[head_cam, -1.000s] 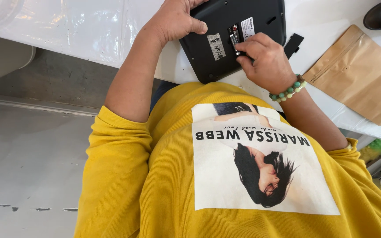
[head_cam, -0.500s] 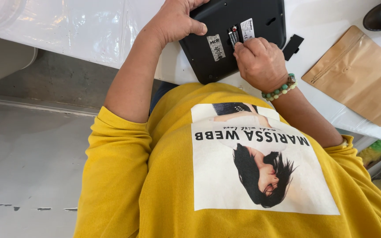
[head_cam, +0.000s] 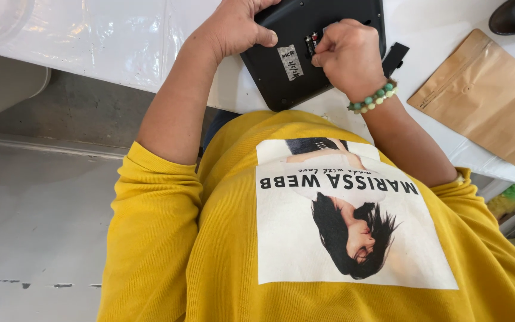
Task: Preparing a paper bag and installing batteries into an electronic device on a laboratory workbench
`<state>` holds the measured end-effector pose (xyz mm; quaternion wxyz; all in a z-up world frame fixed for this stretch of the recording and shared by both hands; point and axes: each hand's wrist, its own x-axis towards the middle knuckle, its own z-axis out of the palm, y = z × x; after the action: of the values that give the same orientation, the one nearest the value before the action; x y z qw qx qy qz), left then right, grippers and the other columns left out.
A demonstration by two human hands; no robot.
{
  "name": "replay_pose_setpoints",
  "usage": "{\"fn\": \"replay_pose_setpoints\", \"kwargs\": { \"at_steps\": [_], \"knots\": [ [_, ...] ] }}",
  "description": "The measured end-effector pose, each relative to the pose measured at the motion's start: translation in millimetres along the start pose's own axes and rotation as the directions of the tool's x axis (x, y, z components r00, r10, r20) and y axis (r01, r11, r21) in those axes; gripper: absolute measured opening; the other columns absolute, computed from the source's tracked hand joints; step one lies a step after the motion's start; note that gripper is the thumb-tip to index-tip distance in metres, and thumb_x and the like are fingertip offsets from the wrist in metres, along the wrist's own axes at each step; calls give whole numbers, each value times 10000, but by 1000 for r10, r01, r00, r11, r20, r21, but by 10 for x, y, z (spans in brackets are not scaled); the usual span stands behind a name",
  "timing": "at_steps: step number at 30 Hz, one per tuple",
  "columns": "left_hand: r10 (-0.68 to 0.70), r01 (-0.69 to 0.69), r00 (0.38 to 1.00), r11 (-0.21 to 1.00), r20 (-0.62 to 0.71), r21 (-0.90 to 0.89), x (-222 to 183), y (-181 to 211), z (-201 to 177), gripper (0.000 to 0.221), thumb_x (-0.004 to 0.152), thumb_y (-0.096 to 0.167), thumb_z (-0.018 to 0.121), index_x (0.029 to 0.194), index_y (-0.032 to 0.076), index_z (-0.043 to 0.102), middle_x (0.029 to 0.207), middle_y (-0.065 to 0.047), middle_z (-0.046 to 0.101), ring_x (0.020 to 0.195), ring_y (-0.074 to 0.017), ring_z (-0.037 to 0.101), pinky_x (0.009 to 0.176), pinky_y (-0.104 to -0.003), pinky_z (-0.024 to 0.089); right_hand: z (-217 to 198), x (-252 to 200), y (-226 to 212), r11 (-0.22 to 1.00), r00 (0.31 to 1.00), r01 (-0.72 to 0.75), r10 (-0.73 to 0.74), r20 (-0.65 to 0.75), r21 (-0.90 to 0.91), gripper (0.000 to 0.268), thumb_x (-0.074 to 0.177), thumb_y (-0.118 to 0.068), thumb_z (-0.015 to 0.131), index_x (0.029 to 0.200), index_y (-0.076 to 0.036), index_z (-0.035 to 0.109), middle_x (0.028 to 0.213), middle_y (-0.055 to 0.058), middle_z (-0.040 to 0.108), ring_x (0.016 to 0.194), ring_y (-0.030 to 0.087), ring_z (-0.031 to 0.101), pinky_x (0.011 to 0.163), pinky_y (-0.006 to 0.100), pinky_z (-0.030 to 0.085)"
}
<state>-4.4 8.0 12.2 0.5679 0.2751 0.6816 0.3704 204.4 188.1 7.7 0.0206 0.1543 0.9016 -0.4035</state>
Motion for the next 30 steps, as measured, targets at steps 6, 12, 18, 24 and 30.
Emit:
{"fn": "replay_pose_setpoints", "kwargs": {
  "at_steps": [6,12,18,24,30],
  "knots": [
    [45,-46,999,997,-16,-69,-18,-5,-4,616,786,76,751,1374,190,610,1321,57,695,1151,-128,670,1020,-281,507,-8,-80,25,992,993,115,-113,-39,54,250,815,73,930,813,-34,704,845,78,657,802,210,625,686,335,543],
    [180,-180,983,952,-21,-249,-251,137,25,375,758,35,685,1118,138,699,963,62,677,886,-81,668,829,-240,562,-270,-699,-114,995,970,84,-69,-235,53,218,952,50,906,886,-21,710,796,70,653,730,178,549,688,331,461],
    [376,-403,915,858,-145,-318,-469,-158,-53,519,806,64,758,1306,61,621,1197,-15,643,1088,-155,629,958,-304,535,-414,-1369,179,997,856,-70,79,-511,37,195,960,167,891,954,40,742,824,114,632,743,194,539,646,308,446],
    [265,-388,905,833,-332,-395,-697,-345,171,654,812,148,831,1394,24,558,1282,-52,634,1148,-164,601,995,-289,538,-424,-1204,508,975,846,-147,37,-532,-165,300,896,61,861,1166,21,735,947,127,575,799,239,586,685,350,534],
    [205,-441,872,723,-445,-532,-733,-626,500,612,818,69,832,1370,77,568,1262,-73,668,1123,-173,638,981,-306,566,-249,-1060,568,900,899,-259,92,-428,-350,538,906,-104,888,1380,-1,656,1115,152,578,929,340,622,679,463,569]
  ]
}}
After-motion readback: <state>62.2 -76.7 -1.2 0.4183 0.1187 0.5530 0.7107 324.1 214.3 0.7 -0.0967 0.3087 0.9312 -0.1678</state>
